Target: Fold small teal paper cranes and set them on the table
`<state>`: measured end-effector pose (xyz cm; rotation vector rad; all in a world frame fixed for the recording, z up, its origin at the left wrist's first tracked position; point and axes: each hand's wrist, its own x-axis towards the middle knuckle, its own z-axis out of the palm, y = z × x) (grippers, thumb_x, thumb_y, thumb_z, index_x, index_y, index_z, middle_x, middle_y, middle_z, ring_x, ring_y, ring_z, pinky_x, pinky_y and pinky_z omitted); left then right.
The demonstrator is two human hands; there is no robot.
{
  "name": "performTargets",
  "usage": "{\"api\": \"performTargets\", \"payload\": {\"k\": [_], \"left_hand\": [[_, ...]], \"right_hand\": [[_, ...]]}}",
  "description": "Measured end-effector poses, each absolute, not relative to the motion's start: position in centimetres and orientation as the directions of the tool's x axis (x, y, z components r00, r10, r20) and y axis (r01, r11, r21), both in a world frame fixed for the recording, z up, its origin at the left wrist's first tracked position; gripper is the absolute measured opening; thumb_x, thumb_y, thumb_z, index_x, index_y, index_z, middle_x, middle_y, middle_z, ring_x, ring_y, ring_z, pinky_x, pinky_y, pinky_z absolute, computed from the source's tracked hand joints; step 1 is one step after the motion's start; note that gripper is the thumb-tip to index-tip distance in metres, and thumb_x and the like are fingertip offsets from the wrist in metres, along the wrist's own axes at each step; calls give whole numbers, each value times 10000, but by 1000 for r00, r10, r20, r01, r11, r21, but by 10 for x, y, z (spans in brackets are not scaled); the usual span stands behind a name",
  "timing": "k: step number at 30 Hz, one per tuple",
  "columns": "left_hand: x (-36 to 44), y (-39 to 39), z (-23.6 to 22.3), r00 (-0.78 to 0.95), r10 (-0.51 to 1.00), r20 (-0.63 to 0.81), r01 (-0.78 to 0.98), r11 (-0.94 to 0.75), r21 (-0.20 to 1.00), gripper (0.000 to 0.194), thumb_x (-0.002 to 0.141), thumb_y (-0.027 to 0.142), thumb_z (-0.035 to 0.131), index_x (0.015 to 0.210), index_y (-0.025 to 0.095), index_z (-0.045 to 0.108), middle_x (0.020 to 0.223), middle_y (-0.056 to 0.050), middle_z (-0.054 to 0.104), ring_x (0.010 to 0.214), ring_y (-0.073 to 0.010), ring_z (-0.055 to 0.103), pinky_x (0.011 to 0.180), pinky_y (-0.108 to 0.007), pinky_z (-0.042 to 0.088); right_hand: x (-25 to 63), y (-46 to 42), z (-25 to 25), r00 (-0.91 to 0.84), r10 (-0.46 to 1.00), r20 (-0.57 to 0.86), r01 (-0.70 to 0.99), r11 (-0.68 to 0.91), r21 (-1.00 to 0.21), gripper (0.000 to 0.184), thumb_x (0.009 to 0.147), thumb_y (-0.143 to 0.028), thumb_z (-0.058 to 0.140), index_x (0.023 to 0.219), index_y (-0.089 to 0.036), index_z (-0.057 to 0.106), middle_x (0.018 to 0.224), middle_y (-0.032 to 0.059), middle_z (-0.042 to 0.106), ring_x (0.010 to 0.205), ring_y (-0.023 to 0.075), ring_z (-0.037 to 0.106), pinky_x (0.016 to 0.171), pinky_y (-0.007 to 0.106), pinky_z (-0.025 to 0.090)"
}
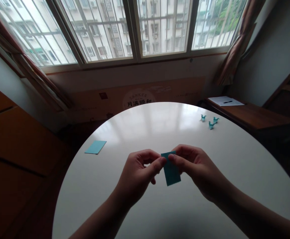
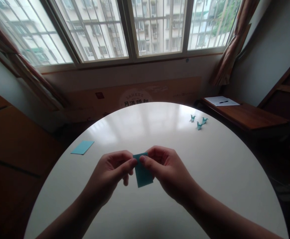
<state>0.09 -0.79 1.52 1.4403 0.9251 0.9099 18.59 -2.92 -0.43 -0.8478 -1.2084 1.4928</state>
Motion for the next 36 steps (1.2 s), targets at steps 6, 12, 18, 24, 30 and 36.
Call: {"api": "performTargets", "payload": {"k": [6,12,18,24,30,36], "left_hand": [[0,-8,15,401,915,40,57,-69,996,171,820,306,769,770,148,726,652,-7,612,565,-117,541,465,-193,469],[0,-6,13,393,919,3,-5,-1,1000,217,833,330,759,726,149,710,604,10,582,523,-98,517,466,-183,445],[1,-9,13,418,908,4,17,-13,1000,199,818,315,770,745,140,707,629,9,593,548,-105,529,490,-192,462],[5,-10,12,387,922,36,59,-64,996,200,809,300,774,729,132,703,614,10,592,542,-104,523,484,-192,464],[4,-10,13,325,916,234,219,-314,924,134,823,253,750,773,130,745,717,-42,665,612,-137,586,459,-199,478],[-9,-2,15,387,778,494,281,-610,741,150,843,167,742,990,154,769,932,-70,691,678,-122,644,468,-172,529]], "right_hand": [[186,-30,-7,-276,961,22,-319,-70,-945,187,889,-359,750,814,-193,709,733,-11,654,680,127,610,613,226,506],[187,-30,-6,-240,970,33,-325,-48,-945,222,914,-411,710,838,-203,719,805,3,642,749,150,618,633,247,532],[186,-31,-4,-192,981,40,-308,-22,-951,289,902,-421,712,747,-183,663,718,-11,605,679,136,571,634,250,506],[184,-31,-8,-223,973,60,-260,0,-966,236,921,-443,689,920,-209,657,821,-8,629,731,146,583,645,257,494],[183,-30,-9,-260,965,21,-281,-55,-958,248,898,-418,729,890,-174,686,774,10,635,709,145,575,625,252,484],[187,-30,-6,-245,969,-32,-212,-86,-974,270,874,-451,747,890,-184,712,766,0,611,704,136,545,617,237,464]]}}
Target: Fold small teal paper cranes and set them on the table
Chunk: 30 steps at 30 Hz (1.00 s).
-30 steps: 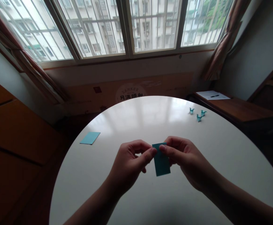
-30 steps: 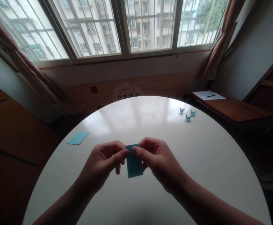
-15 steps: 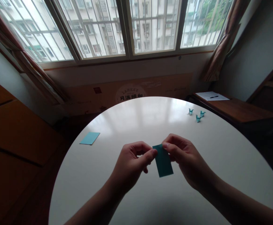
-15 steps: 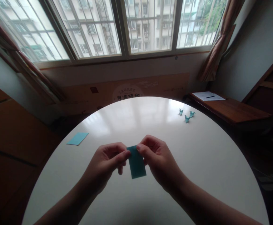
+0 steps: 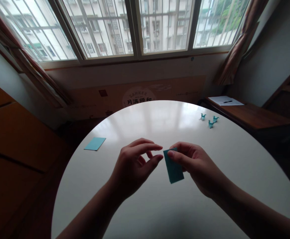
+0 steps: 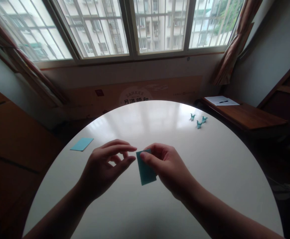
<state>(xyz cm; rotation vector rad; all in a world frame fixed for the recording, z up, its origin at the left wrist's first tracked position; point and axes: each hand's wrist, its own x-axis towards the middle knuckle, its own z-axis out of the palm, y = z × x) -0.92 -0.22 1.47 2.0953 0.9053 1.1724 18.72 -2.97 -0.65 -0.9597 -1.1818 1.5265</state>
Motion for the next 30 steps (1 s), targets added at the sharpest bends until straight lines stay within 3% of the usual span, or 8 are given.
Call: {"api": "performTargets", "payload": {"k": [6,20,30], "left_hand": [[-14,3,14,486,638,598,231,-753,616,183,820,75,754,995,126,764,930,-78,702,680,-116,664,517,-182,573],[-11,-2,14,455,506,733,263,-862,432,162,805,70,778,962,104,755,914,-90,711,697,-126,674,534,-193,590],[-10,-2,13,461,481,746,279,-876,393,133,816,63,764,935,122,759,895,-85,722,738,-145,694,565,-210,588]], "right_hand": [[188,-30,-8,-281,959,-35,-195,-92,-976,248,872,-439,751,899,-194,731,767,-2,614,708,125,539,602,206,451],[186,-32,-11,-305,952,42,-253,-38,-967,141,908,-319,723,870,-183,723,769,7,635,645,120,584,494,174,503],[188,-32,-8,-312,949,46,-239,-31,-971,159,889,-323,739,912,-167,760,849,54,702,677,138,618,482,181,525]]}}
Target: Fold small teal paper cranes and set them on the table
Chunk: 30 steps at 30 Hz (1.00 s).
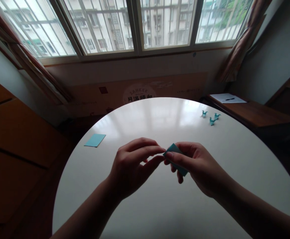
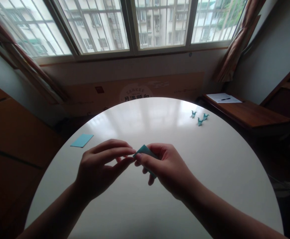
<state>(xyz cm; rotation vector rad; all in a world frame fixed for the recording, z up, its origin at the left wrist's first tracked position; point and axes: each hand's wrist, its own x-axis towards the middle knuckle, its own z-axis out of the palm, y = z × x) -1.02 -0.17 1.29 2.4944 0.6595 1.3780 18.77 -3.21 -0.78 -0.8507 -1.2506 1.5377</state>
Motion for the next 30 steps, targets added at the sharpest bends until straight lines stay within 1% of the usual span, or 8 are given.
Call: {"api": "performTargets", "payload": {"k": [3,7,13,17,22,25,28,30], "left_hand": [[-10,-2,13,462,489,740,288,-872,396,123,818,78,767,926,135,760,894,-80,729,754,-157,705,590,-226,595],[-11,-2,14,464,481,744,290,-876,385,120,816,85,771,923,139,762,888,-82,737,761,-166,715,622,-242,604],[-11,-3,15,468,478,743,288,-878,383,120,814,79,773,921,131,762,882,-88,738,752,-161,712,610,-233,594],[-10,-4,15,459,478,749,298,-877,377,112,817,89,773,911,148,759,888,-74,738,751,-155,711,615,-228,594],[-9,-4,17,459,452,765,307,-888,341,130,815,96,779,926,160,756,881,-61,742,760,-154,715,694,-249,614],[-9,-4,18,462,430,775,321,-896,306,129,827,111,772,936,178,755,866,-49,742,747,-152,712,685,-253,611],[-8,-4,18,466,395,791,330,-908,259,147,828,111,772,951,189,751,861,-43,741,737,-149,704,665,-256,599],[-8,-5,17,463,387,798,333,-910,248,158,824,103,775,952,191,750,862,-41,740,737,-148,701,660,-254,597]], "right_hand": [[188,-32,-7,-318,947,42,-244,-39,-969,164,888,-325,736,916,-165,762,854,58,703,687,144,620,494,191,531],[188,-32,-7,-317,948,39,-251,-44,-967,152,883,-325,741,885,-174,757,804,42,688,688,151,620,488,193,529],[188,-32,-8,-321,945,62,-269,-28,-963,115,889,-295,739,870,-182,751,764,23,669,683,143,618,492,181,529],[187,-33,-6,-315,947,62,-262,-24,-965,104,883,-282,748,860,-181,747,756,19,667,674,139,616,491,181,530],[187,-33,-5,-304,951,54,-260,-28,-965,120,860,-290,767,844,-174,745,754,22,669,669,144,619,493,195,536],[187,-34,-6,-292,955,46,-262,-34,-964,130,840,-295,783,838,-170,745,757,27,672,672,151,625,489,200,537],[187,-34,-6,-292,955,52,-262,-27,-965,122,855,-295,768,846,-175,747,764,27,675,678,150,630,496,198,536],[187,-34,-6,-289,955,65,-253,-11,-967,123,865,-295,758,842,-175,747,758,26,672,673,148,629,505,203,539]]}}
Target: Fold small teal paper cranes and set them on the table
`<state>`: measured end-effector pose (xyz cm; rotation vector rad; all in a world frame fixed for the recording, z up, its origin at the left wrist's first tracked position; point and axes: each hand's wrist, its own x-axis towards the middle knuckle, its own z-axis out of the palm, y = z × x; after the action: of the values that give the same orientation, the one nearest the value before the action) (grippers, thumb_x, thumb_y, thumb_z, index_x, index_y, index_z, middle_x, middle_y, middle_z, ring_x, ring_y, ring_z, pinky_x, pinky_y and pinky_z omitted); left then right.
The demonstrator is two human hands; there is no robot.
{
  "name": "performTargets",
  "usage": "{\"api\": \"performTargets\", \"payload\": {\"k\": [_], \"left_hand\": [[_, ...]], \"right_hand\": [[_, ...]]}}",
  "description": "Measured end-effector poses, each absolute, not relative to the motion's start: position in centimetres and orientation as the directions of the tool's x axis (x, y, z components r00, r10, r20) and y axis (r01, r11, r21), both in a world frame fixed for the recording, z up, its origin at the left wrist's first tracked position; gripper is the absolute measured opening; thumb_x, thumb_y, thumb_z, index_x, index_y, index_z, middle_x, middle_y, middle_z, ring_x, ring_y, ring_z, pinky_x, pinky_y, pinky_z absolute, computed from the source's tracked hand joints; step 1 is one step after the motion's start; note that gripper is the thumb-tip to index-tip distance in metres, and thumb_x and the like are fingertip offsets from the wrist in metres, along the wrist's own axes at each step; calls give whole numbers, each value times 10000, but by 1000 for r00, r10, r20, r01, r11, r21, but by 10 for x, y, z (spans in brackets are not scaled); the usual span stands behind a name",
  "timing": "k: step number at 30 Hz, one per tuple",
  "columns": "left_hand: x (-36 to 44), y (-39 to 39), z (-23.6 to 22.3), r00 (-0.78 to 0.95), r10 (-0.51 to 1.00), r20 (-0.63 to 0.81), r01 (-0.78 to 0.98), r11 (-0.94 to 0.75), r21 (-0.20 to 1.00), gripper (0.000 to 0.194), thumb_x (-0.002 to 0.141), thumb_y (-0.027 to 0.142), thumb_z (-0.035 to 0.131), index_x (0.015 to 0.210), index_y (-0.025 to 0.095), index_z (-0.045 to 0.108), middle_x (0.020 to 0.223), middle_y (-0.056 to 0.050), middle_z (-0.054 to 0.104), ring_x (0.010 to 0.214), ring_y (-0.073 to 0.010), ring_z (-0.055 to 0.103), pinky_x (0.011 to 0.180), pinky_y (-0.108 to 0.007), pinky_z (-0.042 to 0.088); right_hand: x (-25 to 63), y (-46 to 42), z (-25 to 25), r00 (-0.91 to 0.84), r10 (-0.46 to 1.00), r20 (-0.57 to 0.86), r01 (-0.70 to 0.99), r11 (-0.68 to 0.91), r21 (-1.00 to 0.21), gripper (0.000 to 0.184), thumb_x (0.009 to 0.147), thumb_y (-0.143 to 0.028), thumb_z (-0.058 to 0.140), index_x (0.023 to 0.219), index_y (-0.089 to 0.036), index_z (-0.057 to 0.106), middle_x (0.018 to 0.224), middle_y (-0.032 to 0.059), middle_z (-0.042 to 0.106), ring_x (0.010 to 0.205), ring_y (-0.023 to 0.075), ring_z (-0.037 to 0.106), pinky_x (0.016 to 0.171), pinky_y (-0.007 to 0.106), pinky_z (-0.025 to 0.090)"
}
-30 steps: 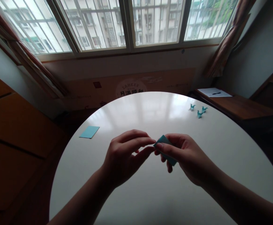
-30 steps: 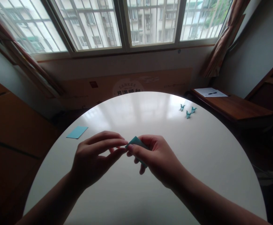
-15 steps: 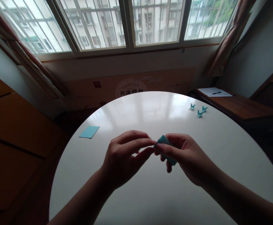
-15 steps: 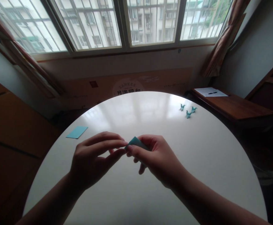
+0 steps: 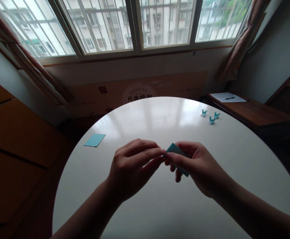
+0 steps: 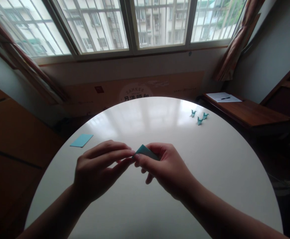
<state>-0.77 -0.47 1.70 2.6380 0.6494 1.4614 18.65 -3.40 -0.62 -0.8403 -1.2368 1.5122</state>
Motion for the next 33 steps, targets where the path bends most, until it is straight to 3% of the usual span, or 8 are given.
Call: {"api": "performTargets", "payload": {"k": [2,5,8,12,18,23,33], "left_hand": [[-7,-5,16,449,431,783,319,-896,310,157,821,104,775,952,189,751,874,-44,736,726,-142,696,614,-233,594],[-4,-7,15,412,614,673,265,-788,556,132,816,122,769,940,164,754,894,-61,719,673,-129,676,506,-193,570],[0,-8,13,382,786,487,182,-580,794,30,824,161,749,848,144,747,840,-62,689,639,-129,641,436,-182,528],[3,-6,9,399,884,242,49,-284,958,63,807,193,752,781,142,725,717,-27,635,594,-123,576,397,-173,480],[2,-2,5,435,894,103,-50,-90,995,120,798,251,763,759,145,721,648,-7,609,552,-105,528,407,-169,452],[1,-3,5,419,902,105,-12,-110,994,94,760,229,777,758,152,723,661,-2,609,570,-113,535,418,-178,456],[0,-4,6,447,890,94,-7,-102,995,35,784,164,746,773,149,716,695,5,621,588,-102,544,453,-168,462]], "right_hand": [[187,-33,-6,-275,958,81,-235,15,-972,130,867,-299,754,835,-173,745,738,22,666,658,145,624,512,211,540],[187,-32,-5,-230,967,105,-187,62,-980,131,865,-297,753,820,-175,742,700,12,660,630,141,615,525,220,534],[188,-32,-4,-194,973,123,-105,104,-989,110,852,-275,759,809,-175,743,690,13,671,629,145,612,551,236,528],[189,-33,-3,-192,970,151,-33,147,-989,90,848,-257,754,807,-178,745,703,18,684,636,152,603,571,257,502],[189,-29,-5,-188,970,157,-31,154,-988,132,835,-306,763,811,-177,749,738,31,688,671,169,596,600,284,496],[189,-27,-6,-164,978,130,-118,111,-987,181,805,-342,788,868,-178,742,804,43,708,719,187,629,618,298,530],[188,-25,-9,-213,976,48,-314,-22,-949,123,817,-277,773,759,-193,704,725,0,668,682,148,605,616,259,529]]}}
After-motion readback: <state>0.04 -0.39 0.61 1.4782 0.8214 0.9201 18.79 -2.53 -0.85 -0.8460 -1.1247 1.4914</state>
